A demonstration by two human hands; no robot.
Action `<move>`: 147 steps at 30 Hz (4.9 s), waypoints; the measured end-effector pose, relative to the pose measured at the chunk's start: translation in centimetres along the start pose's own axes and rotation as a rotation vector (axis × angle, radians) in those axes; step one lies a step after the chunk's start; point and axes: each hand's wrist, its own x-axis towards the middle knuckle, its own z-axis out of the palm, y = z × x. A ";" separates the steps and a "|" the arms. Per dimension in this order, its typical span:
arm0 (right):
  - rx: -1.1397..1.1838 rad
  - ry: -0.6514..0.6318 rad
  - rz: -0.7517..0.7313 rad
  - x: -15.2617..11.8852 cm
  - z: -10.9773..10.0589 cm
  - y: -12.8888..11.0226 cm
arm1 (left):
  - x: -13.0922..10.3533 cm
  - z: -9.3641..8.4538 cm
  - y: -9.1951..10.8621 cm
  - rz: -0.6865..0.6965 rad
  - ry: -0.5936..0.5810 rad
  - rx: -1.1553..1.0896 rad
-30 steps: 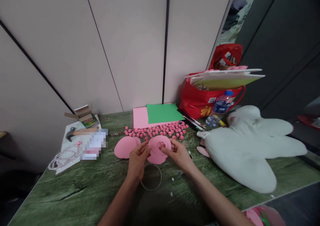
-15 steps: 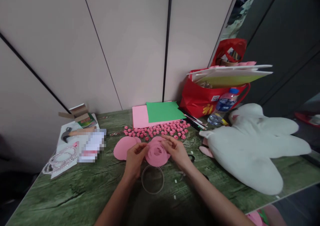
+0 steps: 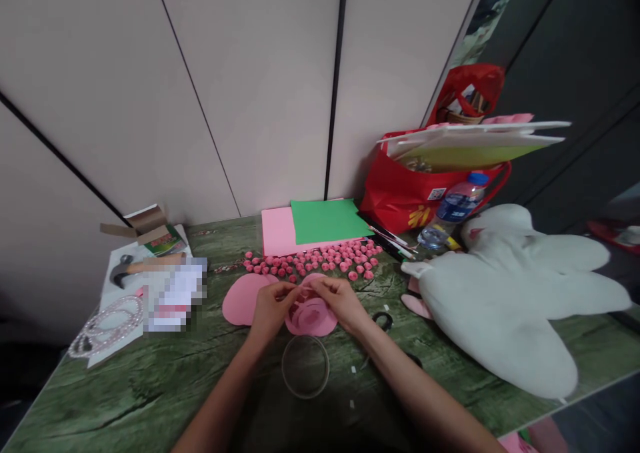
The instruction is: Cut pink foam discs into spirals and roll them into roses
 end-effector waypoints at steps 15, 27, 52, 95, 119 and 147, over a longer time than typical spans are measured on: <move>0.421 -0.125 0.281 -0.4 -1.8 2.2 | 0.3 0.1 -1.4 -0.060 -0.013 -0.024; 0.373 -0.077 0.200 -0.3 -0.4 2.1 | -0.8 -0.1 -0.3 -0.088 0.006 -0.059; 0.086 -0.298 0.034 1.2 0.7 -3.7 | -2.4 -1.1 1.8 -0.035 -0.015 -0.294; -0.009 -0.132 0.037 0.2 1.4 -3.7 | -2.7 -0.6 1.7 -0.102 0.011 -0.258; -0.042 -0.118 0.035 0.0 1.7 -4.0 | -2.9 -0.5 2.1 -0.118 0.005 -0.264; -0.070 -0.162 0.045 -0.4 1.6 -4.8 | -2.9 -0.5 2.0 -0.114 0.015 -0.269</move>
